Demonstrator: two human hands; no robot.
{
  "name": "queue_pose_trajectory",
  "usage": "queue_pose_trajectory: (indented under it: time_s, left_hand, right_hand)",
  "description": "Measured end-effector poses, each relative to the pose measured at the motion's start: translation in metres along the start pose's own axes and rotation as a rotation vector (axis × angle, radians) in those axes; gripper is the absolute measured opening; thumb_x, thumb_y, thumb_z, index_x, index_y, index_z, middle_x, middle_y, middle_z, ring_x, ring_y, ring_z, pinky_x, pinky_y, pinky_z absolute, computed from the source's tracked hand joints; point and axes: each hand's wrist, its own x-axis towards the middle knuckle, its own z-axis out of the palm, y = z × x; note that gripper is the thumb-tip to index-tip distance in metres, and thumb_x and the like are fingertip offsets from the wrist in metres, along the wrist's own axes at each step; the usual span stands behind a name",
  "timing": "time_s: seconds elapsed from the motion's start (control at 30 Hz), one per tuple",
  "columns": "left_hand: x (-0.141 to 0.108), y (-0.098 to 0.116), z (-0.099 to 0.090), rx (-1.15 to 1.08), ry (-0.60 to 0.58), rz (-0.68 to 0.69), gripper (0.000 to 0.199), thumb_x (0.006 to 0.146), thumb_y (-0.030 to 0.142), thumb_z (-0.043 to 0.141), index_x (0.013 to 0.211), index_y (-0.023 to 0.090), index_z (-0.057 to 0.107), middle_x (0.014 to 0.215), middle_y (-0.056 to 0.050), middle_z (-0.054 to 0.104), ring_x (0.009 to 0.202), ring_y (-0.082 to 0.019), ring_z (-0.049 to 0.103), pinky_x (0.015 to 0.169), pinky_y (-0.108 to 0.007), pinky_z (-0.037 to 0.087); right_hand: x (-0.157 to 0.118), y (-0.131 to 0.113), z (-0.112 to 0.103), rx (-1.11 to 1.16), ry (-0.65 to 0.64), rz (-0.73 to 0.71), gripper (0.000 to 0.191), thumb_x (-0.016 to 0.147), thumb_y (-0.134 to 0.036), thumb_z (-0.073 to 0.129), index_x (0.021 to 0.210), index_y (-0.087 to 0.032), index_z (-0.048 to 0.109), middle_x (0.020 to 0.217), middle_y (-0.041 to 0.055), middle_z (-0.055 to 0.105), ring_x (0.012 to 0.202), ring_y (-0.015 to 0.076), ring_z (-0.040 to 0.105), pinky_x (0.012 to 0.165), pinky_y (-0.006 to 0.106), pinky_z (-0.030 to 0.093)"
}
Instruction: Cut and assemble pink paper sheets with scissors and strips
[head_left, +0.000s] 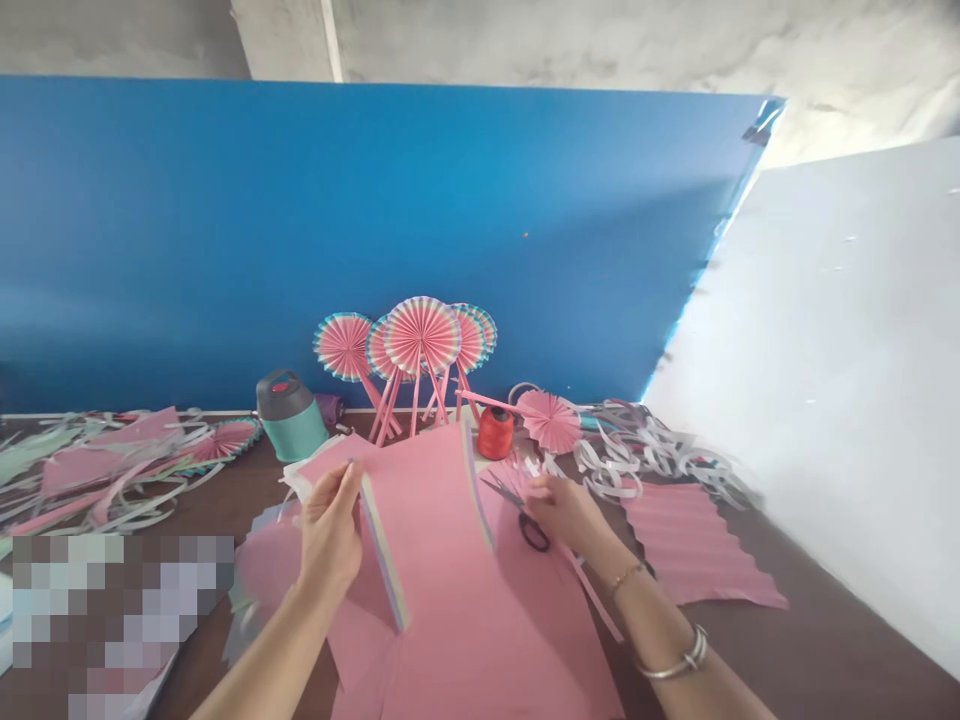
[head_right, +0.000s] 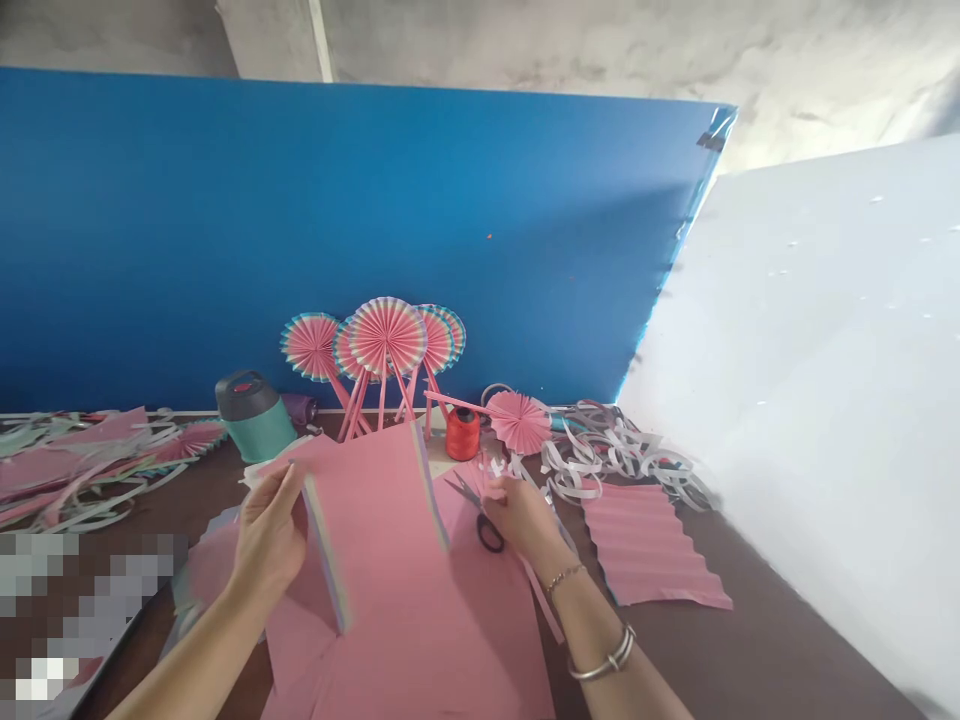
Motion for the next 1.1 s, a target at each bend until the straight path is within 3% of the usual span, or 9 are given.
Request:
queue_pose_trajectory:
  time_s: [0.13, 0.23, 0.33, 0.47, 0.6, 0.73, 0.83, 1.0, 1.1]
  left_hand:
    - [-0.007, 0.005, -0.008, 0.057, -0.194, 0.376, 0.015, 0.072, 0.038, 0.072, 0.075, 0.023, 0.072, 0.068, 0.000, 0.057, 0.066, -0.013, 0.051, 0.059, -0.024, 0.040]
    - [-0.012, 0.005, -0.012, 0.166, -0.384, 0.603, 0.011, 0.081, 0.023, 0.064, 0.086, 0.027, 0.073, 0.072, 0.000, 0.052, 0.068, -0.013, 0.048, 0.058, -0.024, 0.039]
    - [-0.014, 0.007, -0.014, 0.265, -0.466, 0.707, 0.024, 0.083, 0.013, 0.059, 0.095, 0.029, 0.071, 0.071, 0.001, 0.045, 0.066, -0.011, 0.045, 0.055, -0.023, 0.037]
    - [-0.015, 0.012, -0.014, 0.355, -0.465, 0.904, 0.040, 0.080, 0.003, 0.057, 0.107, 0.031, 0.066, 0.070, 0.002, 0.048, 0.064, -0.012, 0.047, 0.056, -0.025, 0.038]
    - [-0.014, 0.011, -0.016, 0.535, -0.406, 1.102, 0.037, 0.076, 0.001, 0.056, 0.101, 0.027, 0.065, 0.081, -0.002, 0.059, 0.074, -0.016, 0.053, 0.067, -0.032, 0.042]
    - [-0.009, -0.002, -0.017, 0.756, -0.480, 1.114, 0.031, 0.078, 0.003, 0.054, 0.097, 0.026, 0.063, 0.088, -0.003, 0.062, 0.083, -0.019, 0.055, 0.073, -0.034, 0.042]
    - [-0.006, -0.010, -0.014, 0.914, -0.644, 0.996, 0.026, 0.080, 0.004, 0.046, 0.090, 0.024, 0.061, 0.089, -0.004, 0.062, 0.083, -0.018, 0.055, 0.073, -0.034, 0.041]
    - [-0.006, -0.012, -0.012, 1.049, -0.841, 0.817, 0.026, 0.077, 0.002, 0.041, 0.083, 0.021, 0.057, 0.093, -0.004, 0.060, 0.085, -0.018, 0.054, 0.074, -0.032, 0.041]
    - [-0.007, -0.010, -0.013, 1.083, -0.913, 0.760, 0.026, 0.072, 0.000, 0.042, 0.081, 0.021, 0.055, 0.095, -0.004, 0.059, 0.087, -0.018, 0.053, 0.075, -0.031, 0.040]
  right_hand:
    - [-0.016, -0.023, 0.005, 0.470, 0.029, -0.317, 0.051, 0.076, -0.028, 0.059, 0.126, -0.025, 0.049, 0.114, 0.0057, 0.061, 0.062, 0.0099, 0.053, 0.053, 0.023, 0.042]
    - [-0.024, -0.033, 0.010, 0.592, -0.005, -0.451, 0.035, 0.077, -0.029, 0.062, 0.112, -0.026, 0.059, 0.109, 0.0055, 0.064, 0.064, 0.0111, 0.056, 0.049, 0.022, 0.043]
    - [-0.026, -0.033, 0.012, 0.577, 0.082, -0.587, 0.014, 0.083, -0.029, 0.057, 0.092, -0.024, 0.068, 0.095, 0.0057, 0.069, 0.078, 0.0172, 0.063, 0.059, 0.027, 0.050]
    - [-0.027, -0.031, 0.011, 0.446, 0.329, -0.821, 0.018, 0.084, -0.020, 0.056, 0.097, -0.025, 0.067, 0.105, 0.0074, 0.067, 0.101, 0.0219, 0.061, 0.086, 0.037, 0.050]
    - [-0.026, -0.025, 0.014, 0.299, 0.442, -0.892, 0.027, 0.082, -0.009, 0.051, 0.101, -0.024, 0.061, 0.115, 0.0097, 0.062, 0.109, 0.0213, 0.058, 0.090, 0.037, 0.048]
    - [-0.013, -0.013, 0.021, 0.157, 0.362, -0.854, 0.031, 0.076, -0.004, 0.047, 0.099, -0.022, 0.057, 0.120, 0.0121, 0.058, 0.113, 0.0222, 0.054, 0.093, 0.039, 0.046]
    - [-0.005, -0.005, 0.023, 0.075, 0.262, -0.762, 0.034, 0.067, -0.001, 0.047, 0.093, -0.021, 0.056, 0.122, 0.0126, 0.056, 0.114, 0.0240, 0.053, 0.090, 0.039, 0.046]
    - [-0.006, -0.001, 0.023, 0.001, -0.029, -0.623, 0.036, 0.052, 0.004, 0.043, 0.077, -0.020, 0.054, 0.093, 0.0049, 0.061, 0.088, 0.0185, 0.059, 0.073, 0.028, 0.046]
    - [-0.010, -0.001, 0.024, -0.035, -0.103, -0.584, 0.034, 0.052, 0.004, 0.044, 0.075, -0.019, 0.054, 0.083, 0.0020, 0.059, 0.077, 0.0154, 0.057, 0.067, 0.024, 0.042]
